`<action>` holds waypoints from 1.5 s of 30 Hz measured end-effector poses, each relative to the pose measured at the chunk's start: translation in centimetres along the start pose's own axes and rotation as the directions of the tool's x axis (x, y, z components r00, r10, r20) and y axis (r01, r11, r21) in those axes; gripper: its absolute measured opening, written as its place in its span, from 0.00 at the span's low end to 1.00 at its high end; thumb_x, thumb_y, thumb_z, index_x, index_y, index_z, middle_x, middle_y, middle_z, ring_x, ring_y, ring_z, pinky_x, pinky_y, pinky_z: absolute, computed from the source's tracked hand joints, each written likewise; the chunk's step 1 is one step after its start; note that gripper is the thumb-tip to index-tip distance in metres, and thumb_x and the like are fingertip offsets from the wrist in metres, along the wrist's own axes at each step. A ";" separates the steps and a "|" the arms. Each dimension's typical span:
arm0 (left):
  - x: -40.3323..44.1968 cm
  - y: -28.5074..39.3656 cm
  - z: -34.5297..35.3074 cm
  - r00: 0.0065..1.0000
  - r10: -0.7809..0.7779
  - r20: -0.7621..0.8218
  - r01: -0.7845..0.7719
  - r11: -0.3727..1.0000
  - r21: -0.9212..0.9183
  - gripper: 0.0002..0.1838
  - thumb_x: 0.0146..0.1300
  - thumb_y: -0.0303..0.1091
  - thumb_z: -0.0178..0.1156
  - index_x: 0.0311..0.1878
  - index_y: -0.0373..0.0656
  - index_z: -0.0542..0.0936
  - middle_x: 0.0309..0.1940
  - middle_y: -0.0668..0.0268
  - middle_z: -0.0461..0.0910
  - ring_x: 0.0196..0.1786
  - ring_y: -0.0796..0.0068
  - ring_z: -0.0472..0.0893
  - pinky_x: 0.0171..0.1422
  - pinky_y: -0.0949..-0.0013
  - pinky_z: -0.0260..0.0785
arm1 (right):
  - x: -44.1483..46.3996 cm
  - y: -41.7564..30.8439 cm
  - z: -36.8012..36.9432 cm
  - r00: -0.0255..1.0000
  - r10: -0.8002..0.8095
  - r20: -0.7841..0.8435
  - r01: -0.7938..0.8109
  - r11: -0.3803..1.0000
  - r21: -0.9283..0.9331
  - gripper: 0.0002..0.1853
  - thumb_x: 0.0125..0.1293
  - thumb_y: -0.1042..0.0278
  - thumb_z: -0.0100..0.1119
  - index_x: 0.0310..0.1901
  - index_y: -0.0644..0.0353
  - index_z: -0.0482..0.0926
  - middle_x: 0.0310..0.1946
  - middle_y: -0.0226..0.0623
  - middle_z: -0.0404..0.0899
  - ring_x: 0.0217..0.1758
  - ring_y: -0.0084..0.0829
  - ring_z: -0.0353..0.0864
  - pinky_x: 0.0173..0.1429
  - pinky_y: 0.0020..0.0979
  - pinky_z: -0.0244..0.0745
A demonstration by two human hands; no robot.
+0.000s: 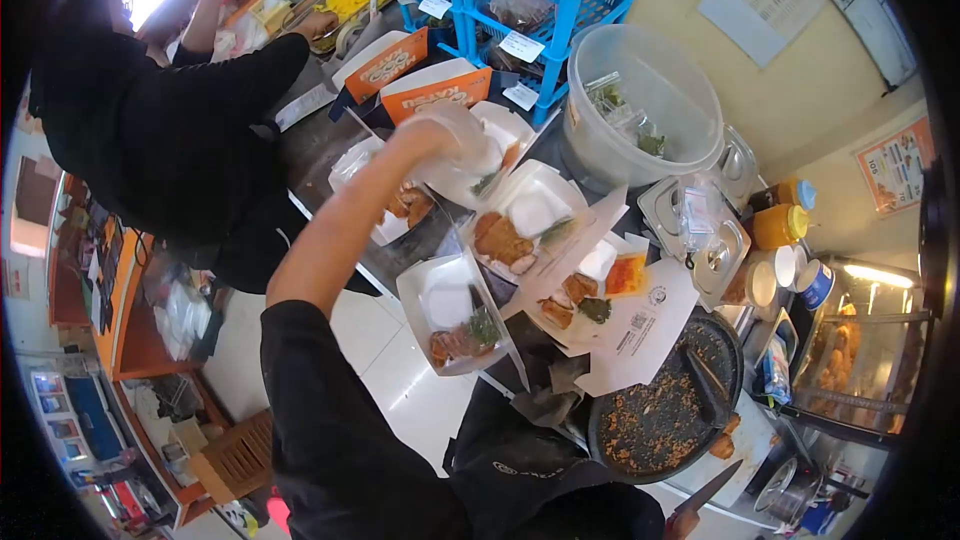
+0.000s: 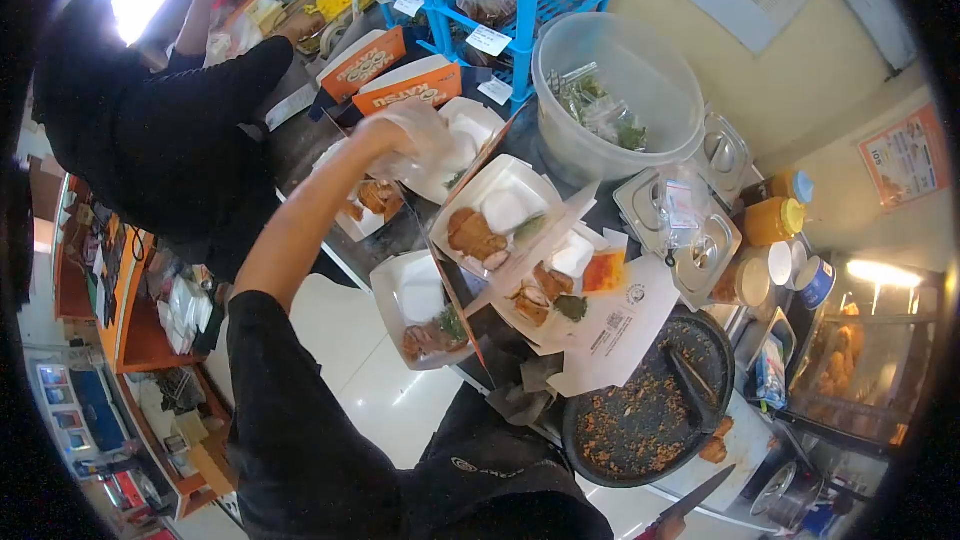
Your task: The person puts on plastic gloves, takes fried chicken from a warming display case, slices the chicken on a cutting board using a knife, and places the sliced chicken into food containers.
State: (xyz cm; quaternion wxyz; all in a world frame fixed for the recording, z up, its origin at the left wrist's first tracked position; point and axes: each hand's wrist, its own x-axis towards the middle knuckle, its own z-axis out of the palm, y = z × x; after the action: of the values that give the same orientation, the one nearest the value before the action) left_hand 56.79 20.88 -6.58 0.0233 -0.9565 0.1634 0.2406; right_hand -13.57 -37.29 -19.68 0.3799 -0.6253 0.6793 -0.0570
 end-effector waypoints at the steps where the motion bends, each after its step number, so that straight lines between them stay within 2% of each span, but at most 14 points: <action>1: -0.4 1.0 0.6 0.996 -0.085 0.004 0.085 0.993 -0.078 0.29 0.56 0.54 0.53 0.45 0.34 0.84 0.46 0.46 0.82 0.51 0.53 0.82 0.57 0.58 0.71 | -0.2 0.0 0.0 1.000 0.006 -0.003 -0.006 1.000 -0.003 0.23 0.70 0.47 0.50 0.31 0.63 0.71 0.14 0.33 0.68 0.13 0.29 0.68 0.19 0.36 0.67; 8: -0.8 -1.5 0.2 0.998 -0.019 0.061 0.038 0.947 -0.318 0.30 0.51 0.52 0.60 0.44 0.31 0.82 0.50 0.44 0.79 0.51 0.62 0.82 0.54 0.60 0.72 | 1.7 0.3 -3.2 0.997 -0.071 0.003 0.071 0.995 -0.066 0.25 0.71 0.46 0.48 0.29 0.63 0.70 0.14 0.33 0.67 0.12 0.29 0.68 0.15 0.35 0.66; 13: -11.6 1.6 -3.5 0.785 -0.175 -0.594 -0.191 0.844 -0.501 0.25 0.55 0.46 0.61 0.48 0.33 0.81 0.52 0.48 0.79 0.52 0.66 0.81 0.54 0.64 0.72 | 4.0 1.5 -3.6 0.789 -0.614 0.017 0.609 0.779 -0.148 0.25 0.70 0.48 0.48 0.49 0.67 0.76 0.39 0.44 0.84 0.38 0.38 0.84 0.41 0.37 0.81; 15: -16.2 8.3 -2.2 0.626 -0.248 -0.739 -0.436 0.674 -0.596 0.24 0.56 0.43 0.61 0.49 0.34 0.80 0.53 0.49 0.79 0.53 0.68 0.81 0.54 0.66 0.72 | 2.9 2.8 -2.5 0.880 -0.471 0.063 0.468 0.882 0.058 0.23 0.75 0.51 0.39 0.49 0.65 0.75 0.38 0.41 0.82 0.39 0.38 0.81 0.45 0.40 0.78; 17: -20.1 17.1 1.3 0.628 -0.301 -0.717 -0.584 0.426 -0.691 0.22 0.58 0.41 0.61 0.51 0.34 0.80 0.53 0.50 0.79 0.53 0.69 0.80 0.54 0.68 0.71 | 4.8 4.2 -3.8 0.918 -0.377 0.120 0.369 0.705 -0.605 0.21 0.72 0.54 0.42 0.31 0.62 0.75 0.18 0.38 0.74 0.26 0.32 0.79 0.31 0.39 0.77; 19: -24.8 27.8 6.0 0.748 -0.257 -0.612 -0.597 0.143 -0.790 0.21 0.59 0.38 0.61 0.52 0.35 0.79 0.54 0.52 0.79 0.53 0.71 0.80 0.54 0.70 0.71 | 1.6 0.9 -3.9 0.971 -0.239 -0.018 0.231 0.952 -0.202 0.20 0.70 0.54 0.51 0.28 0.64 0.73 0.15 0.37 0.72 0.13 0.30 0.74 0.16 0.35 0.71; 20: -27.1 33.6 8.1 0.824 -0.191 -0.534 -0.541 0.017 -0.841 0.20 0.60 0.37 0.61 0.53 0.35 0.79 0.54 0.52 0.78 0.54 0.72 0.80 0.54 0.71 0.71 | 3.5 2.2 -3.9 0.915 -0.388 -0.110 0.341 0.890 -0.304 0.23 0.70 0.54 0.47 0.31 0.70 0.77 0.22 0.58 0.78 0.24 0.54 0.81 0.30 0.46 0.77; 23: -32.2 50.8 13.8 0.972 0.190 -0.136 -0.103 -0.173 -0.980 0.19 0.62 0.33 0.61 0.55 0.36 0.78 0.55 0.54 0.78 0.54 0.74 0.79 0.54 0.74 0.71 | 7.5 3.9 -7.0 0.959 -0.280 0.032 0.277 0.920 -0.278 0.21 0.71 0.56 0.47 0.36 0.71 0.76 0.28 0.65 0.78 0.33 0.63 0.80 0.39 0.53 0.75; 25: -31.9 61.6 16.9 0.895 0.421 0.146 0.182 -0.046 -0.982 0.19 0.63 0.31 0.61 0.57 0.37 0.77 0.56 0.56 0.78 0.54 0.76 0.79 0.55 0.76 0.71 | 10.7 5.4 -9.4 0.928 -0.351 0.123 0.372 0.869 -0.327 0.20 0.71 0.56 0.47 0.37 0.71 0.75 0.28 0.66 0.77 0.34 0.65 0.78 0.42 0.56 0.73; 26: -28.6 66.0 20.7 0.753 0.622 -0.216 -0.497 0.322 -0.806 0.23 0.62 0.32 0.62 0.60 0.37 0.76 0.56 0.54 0.79 0.57 0.67 0.80 0.57 0.69 0.71 | 10.9 6.4 -10.3 0.917 -0.382 0.114 0.398 0.862 -0.314 0.20 0.71 0.56 0.47 0.37 0.70 0.75 0.28 0.66 0.77 0.34 0.66 0.78 0.41 0.57 0.72; 27: -25.7 70.0 23.9 0.670 0.665 -0.329 -0.721 0.478 -0.502 0.21 0.61 0.34 0.61 0.56 0.37 0.77 0.52 0.50 0.79 0.54 0.61 0.80 0.54 0.62 0.72 | 11.1 6.4 -11.4 0.904 -0.416 0.104 0.427 0.852 -0.303 0.20 0.71 0.57 0.48 0.36 0.70 0.75 0.28 0.66 0.77 0.34 0.67 0.77 0.41 0.58 0.71; 29: -20.7 76.3 29.5 0.631 0.693 -0.350 -0.680 0.710 0.180 0.17 0.59 0.38 0.60 0.47 0.36 0.79 0.44 0.44 0.80 0.48 0.52 0.81 0.48 0.51 0.73 | 12.0 6.4 -13.5 0.878 -0.472 0.072 0.476 0.852 -0.217 0.19 0.71 0.56 0.49 0.34 0.68 0.73 0.26 0.65 0.77 0.33 0.68 0.76 0.40 0.60 0.69; 41: -27.3 85.9 27.4 0.544 0.733 -0.408 -0.839 0.463 -0.287 0.15 0.57 0.42 0.61 0.38 0.38 0.80 0.34 0.51 0.81 0.40 0.54 0.81 0.46 0.56 0.74 | 14.8 8.4 -15.4 0.804 -0.533 0.263 0.573 0.812 -0.107 0.16 0.72 0.59 0.47 0.41 0.67 0.73 0.25 0.61 0.78 0.31 0.64 0.78 0.40 0.57 0.72; 45: -23.0 87.2 26.1 0.455 0.755 -0.471 -0.872 0.486 -0.062 0.12 0.62 0.39 0.56 0.41 0.42 0.80 0.32 0.58 0.82 0.38 0.61 0.82 0.46 0.61 0.75 | 13.7 2.9 -16.0 0.776 -0.477 0.413 0.609 0.738 -0.291 0.14 0.72 0.61 0.47 0.45 0.65 0.73 0.27 0.56 0.80 0.31 0.58 0.81 0.40 0.54 0.76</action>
State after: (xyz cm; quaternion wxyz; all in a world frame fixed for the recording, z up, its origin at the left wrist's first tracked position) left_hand -2.36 -51.40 -15.97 -0.2716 -0.7744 0.5691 0.0516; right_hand -24.36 -55.31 -16.10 0.3087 -0.8636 0.3914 0.0757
